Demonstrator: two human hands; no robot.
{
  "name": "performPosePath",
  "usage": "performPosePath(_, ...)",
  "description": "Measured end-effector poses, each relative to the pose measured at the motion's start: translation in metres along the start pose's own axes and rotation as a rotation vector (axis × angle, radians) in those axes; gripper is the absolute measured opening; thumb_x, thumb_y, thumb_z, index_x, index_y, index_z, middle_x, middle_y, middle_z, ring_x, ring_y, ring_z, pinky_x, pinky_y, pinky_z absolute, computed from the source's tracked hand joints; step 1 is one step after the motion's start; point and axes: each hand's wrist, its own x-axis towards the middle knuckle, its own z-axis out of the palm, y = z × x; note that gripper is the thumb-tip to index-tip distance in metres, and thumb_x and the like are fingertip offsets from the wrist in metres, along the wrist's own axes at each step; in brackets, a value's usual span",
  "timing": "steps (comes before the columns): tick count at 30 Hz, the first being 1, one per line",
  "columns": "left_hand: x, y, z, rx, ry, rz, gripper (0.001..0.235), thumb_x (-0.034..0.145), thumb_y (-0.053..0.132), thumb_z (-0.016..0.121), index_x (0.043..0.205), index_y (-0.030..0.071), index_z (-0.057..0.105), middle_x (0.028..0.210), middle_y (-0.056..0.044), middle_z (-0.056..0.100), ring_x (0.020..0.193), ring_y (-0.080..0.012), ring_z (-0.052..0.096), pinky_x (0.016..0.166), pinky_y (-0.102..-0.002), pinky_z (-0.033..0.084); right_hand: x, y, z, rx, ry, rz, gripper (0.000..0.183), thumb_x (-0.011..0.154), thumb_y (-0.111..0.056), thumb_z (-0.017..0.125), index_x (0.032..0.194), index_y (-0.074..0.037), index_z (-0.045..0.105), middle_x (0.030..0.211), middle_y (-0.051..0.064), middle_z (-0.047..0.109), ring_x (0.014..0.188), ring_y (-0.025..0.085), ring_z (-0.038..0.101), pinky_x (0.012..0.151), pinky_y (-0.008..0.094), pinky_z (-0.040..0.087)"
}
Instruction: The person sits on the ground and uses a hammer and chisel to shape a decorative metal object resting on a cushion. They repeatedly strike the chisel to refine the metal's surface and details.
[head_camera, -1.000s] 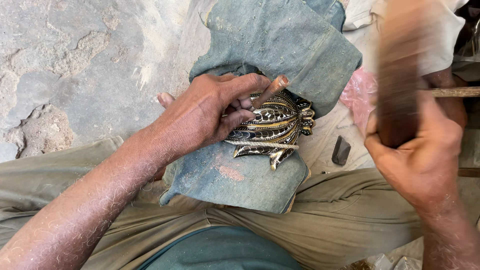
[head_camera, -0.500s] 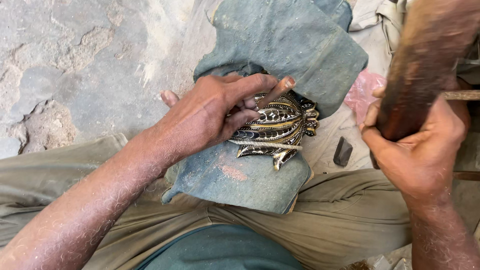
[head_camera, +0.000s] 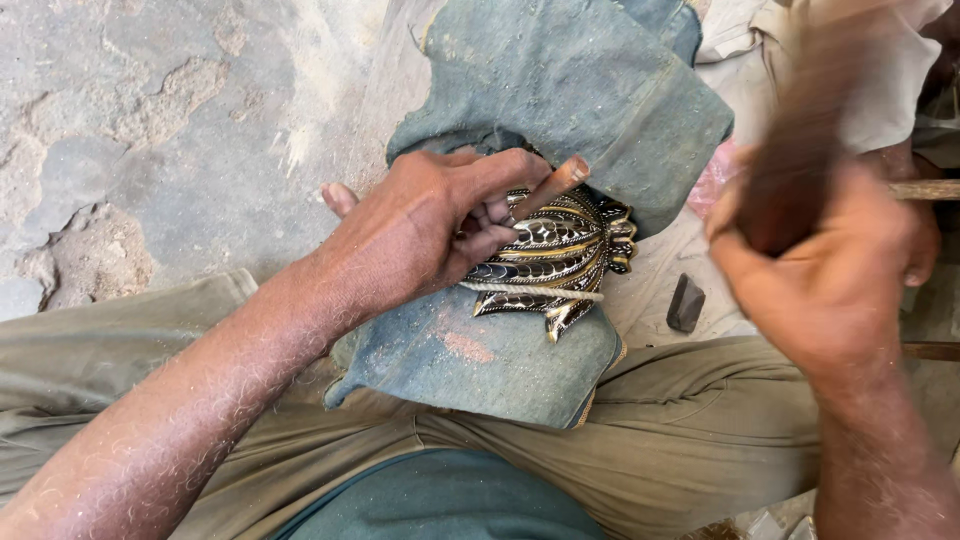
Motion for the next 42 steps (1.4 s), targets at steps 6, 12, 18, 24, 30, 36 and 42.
performPosePath(6, -0.003, -0.002, 0.001, -0.017, 0.022, 0.027, 0.05, 0.098, 0.011, 0.071, 0.144, 0.015, 0.051, 0.101, -0.012, 0.069, 0.085, -0.0301, 0.072, 0.073, -0.046, 0.054, -0.007, 0.005, 0.002, 0.229, 0.025, -0.013, 0.039, 0.09, 0.01, 0.07, 0.127, 0.004, 0.056, 0.102, 0.008, 0.062, 0.093, 0.014, 0.064, 0.083, 0.03, 0.057)
performPosePath(12, 0.002, -0.003, 0.0, -0.012, -0.019, -0.011, 0.057, 0.093, 0.011, 0.072, 0.145, 0.017, 0.049, 0.099, -0.009, 0.072, 0.084, -0.0274, 0.073, 0.073, -0.046, 0.056, -0.011, 0.01, -0.003, 0.252, 0.012, 0.031, 0.037, 0.09, 0.005, 0.072, 0.125, 0.003, 0.058, 0.098, 0.006, 0.066, 0.088, 0.012, 0.066, 0.082, 0.029, 0.057)
performPosePath(18, 0.002, -0.002, 0.0, 0.0, -0.049, -0.056, 0.058, 0.092, 0.013, 0.073, 0.144, 0.019, 0.049, 0.095, -0.009, 0.072, 0.081, -0.0266, 0.075, 0.073, -0.046, 0.057, -0.005, 0.014, -0.007, -0.284, -0.161, 0.012, 0.038, 0.085, 0.008, 0.074, 0.121, 0.001, 0.063, 0.082, 0.009, 0.066, 0.07, 0.017, 0.067, 0.066, 0.032, 0.058)
performPosePath(24, 0.003, -0.004, -0.001, -0.002, -0.036, -0.007, 0.06, 0.09, 0.011, 0.074, 0.143, 0.016, 0.048, 0.099, -0.013, 0.071, 0.083, -0.034, 0.073, 0.069, -0.05, 0.053, -0.02, 0.006, -0.003, 0.59, 0.204, 0.115, 0.039, 0.09, 0.012, 0.072, 0.123, 0.002, 0.054, 0.1, 0.006, 0.065, 0.094, 0.011, 0.067, 0.086, 0.028, 0.059)
performPosePath(30, 0.005, -0.004, -0.003, 0.01, -0.028, 0.054, 0.06, 0.088, 0.01, 0.075, 0.141, 0.015, 0.049, 0.102, -0.014, 0.072, 0.084, -0.0357, 0.072, 0.069, -0.05, 0.054, -0.026, 0.012, -0.021, -0.069, -0.144, 0.202, 0.065, 0.074, 0.017, 0.072, 0.136, 0.002, 0.059, 0.101, 0.01, 0.068, 0.075, 0.019, 0.061, 0.064, 0.033, 0.052)
performPosePath(36, 0.009, -0.003, -0.004, -0.033, -0.09, -0.025, 0.057, 0.088, 0.011, 0.076, 0.138, 0.017, 0.051, 0.1, -0.012, 0.073, 0.081, -0.0325, 0.075, 0.067, -0.047, 0.056, -0.045, 0.031, -0.018, 0.161, 0.048, 0.158, 0.034, 0.09, 0.006, 0.074, 0.12, 0.002, 0.061, 0.098, 0.005, 0.069, 0.091, 0.01, 0.068, 0.083, 0.025, 0.056)
performPosePath(42, 0.008, -0.003, -0.006, -0.033, -0.108, -0.019, 0.057, 0.088, 0.01, 0.075, 0.139, 0.017, 0.052, 0.103, -0.013, 0.075, 0.082, -0.0313, 0.076, 0.066, -0.047, 0.056, -0.051, 0.04, -0.016, -0.095, -0.013, 0.016, 0.035, 0.081, 0.005, 0.074, 0.114, 0.004, 0.062, 0.104, 0.015, 0.07, 0.093, 0.017, 0.069, 0.084, 0.032, 0.056)
